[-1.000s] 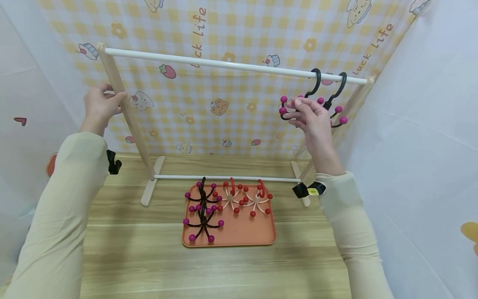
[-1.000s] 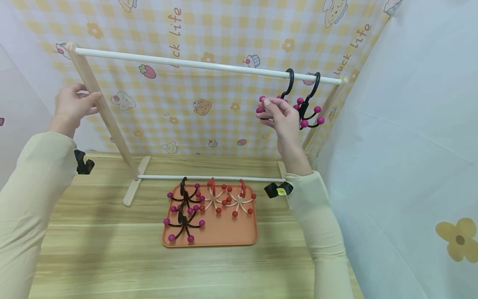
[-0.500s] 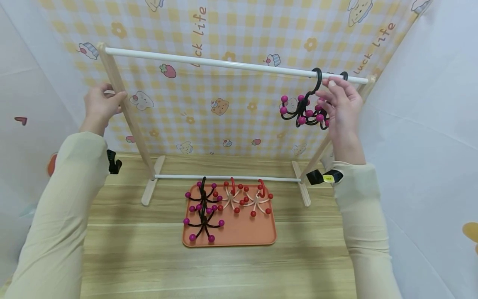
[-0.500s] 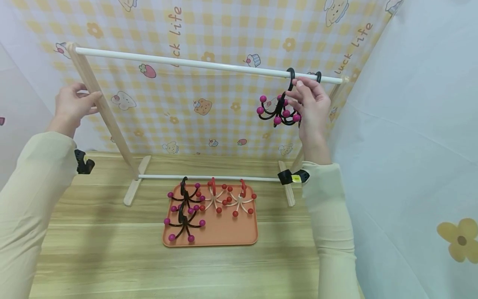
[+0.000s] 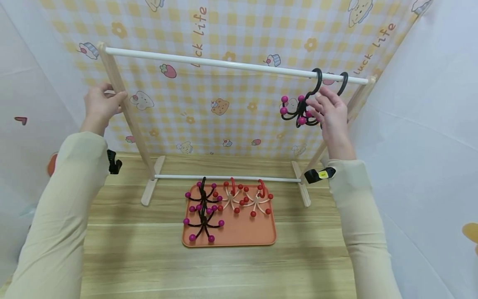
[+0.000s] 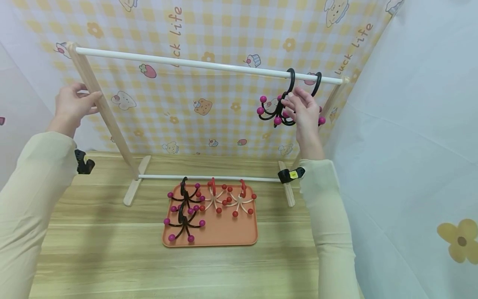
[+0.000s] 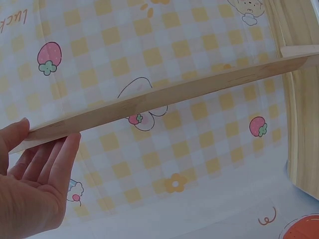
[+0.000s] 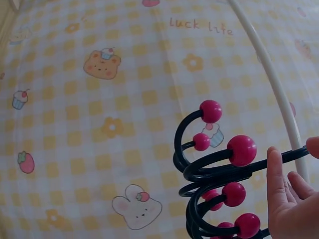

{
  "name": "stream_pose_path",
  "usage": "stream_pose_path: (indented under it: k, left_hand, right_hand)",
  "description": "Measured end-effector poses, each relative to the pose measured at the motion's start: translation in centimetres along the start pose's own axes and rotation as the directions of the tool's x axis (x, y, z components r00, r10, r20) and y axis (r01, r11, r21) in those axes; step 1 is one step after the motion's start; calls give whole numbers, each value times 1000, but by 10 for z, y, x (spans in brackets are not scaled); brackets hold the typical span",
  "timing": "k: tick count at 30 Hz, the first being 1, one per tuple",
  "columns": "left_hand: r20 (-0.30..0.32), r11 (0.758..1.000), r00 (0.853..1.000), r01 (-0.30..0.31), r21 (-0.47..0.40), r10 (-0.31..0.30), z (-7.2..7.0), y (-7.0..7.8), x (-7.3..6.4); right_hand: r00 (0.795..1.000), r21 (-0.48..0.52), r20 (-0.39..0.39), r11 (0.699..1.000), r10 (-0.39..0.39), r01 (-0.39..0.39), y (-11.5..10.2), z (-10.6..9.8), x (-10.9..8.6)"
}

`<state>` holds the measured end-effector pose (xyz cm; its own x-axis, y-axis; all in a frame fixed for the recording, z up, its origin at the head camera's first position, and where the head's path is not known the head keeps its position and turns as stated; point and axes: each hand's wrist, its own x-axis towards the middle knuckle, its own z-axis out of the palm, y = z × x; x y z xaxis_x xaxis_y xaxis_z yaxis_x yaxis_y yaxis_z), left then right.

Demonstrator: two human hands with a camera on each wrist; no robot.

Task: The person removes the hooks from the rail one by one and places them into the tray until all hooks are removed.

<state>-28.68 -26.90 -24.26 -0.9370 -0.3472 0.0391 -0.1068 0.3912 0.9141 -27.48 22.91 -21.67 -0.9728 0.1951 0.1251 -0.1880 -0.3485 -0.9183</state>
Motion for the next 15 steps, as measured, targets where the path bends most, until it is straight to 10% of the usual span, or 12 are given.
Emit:
stream_pose_path:
  k: [15]
  left_hand:
    - [-4, 1000, 1000, -6, 20, 6, 1, 1, -1]
  right_hand:
    - [997, -134, -70, 990, 26, -35, -7, 14, 15]
